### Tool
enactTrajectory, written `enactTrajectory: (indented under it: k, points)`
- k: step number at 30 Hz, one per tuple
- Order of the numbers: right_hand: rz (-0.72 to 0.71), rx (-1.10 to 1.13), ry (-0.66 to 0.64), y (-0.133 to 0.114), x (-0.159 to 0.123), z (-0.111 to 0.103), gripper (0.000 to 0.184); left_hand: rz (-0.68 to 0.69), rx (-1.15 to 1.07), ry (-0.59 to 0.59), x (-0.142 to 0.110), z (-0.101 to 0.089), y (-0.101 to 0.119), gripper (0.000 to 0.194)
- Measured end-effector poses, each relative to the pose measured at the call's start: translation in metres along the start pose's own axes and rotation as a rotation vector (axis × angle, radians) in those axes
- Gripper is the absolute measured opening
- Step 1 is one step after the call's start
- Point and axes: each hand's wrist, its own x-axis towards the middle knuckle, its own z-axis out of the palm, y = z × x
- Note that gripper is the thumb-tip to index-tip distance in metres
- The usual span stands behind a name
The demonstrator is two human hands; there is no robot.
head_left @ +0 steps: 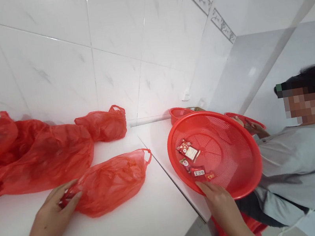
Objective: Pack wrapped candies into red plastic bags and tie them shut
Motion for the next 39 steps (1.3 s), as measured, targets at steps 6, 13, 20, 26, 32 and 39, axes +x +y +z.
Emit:
enactTrajectory:
  k: [6,13,20,26,32,39]
  points:
    - [-0.011,0.086,-0.066,0.005,0.007,-0.021,0.054,-0.007,0.049,0.005,0.005,0.002,-0.004,0.056]
    - [-0.033,0.26,-0.059,0.015,0.004,-0.035,0.05,0.019,0.064,-0.009,0.005,-0.002,-0.002,0.052]
    - [-0.047,0.259,-0.083,0.034,0.012,-0.026,0.043,0.059,-0.03,0.03,0.001,0.0,0.003,0.051]
    - [-0.061,0.264,-0.028,0.043,0.014,-0.019,0.041,0.074,-0.018,0.054,0.002,0.006,-0.003,0.047]
    - [-0.081,0.217,-0.024,0.048,0.012,-0.009,0.041,0.099,-0.001,0.075,0.001,0.007,-0.007,0.043]
    - [-0.086,0.275,-0.015,0.045,0.014,-0.014,0.037,0.099,-0.012,0.075,0.002,0.006,-0.009,0.046]
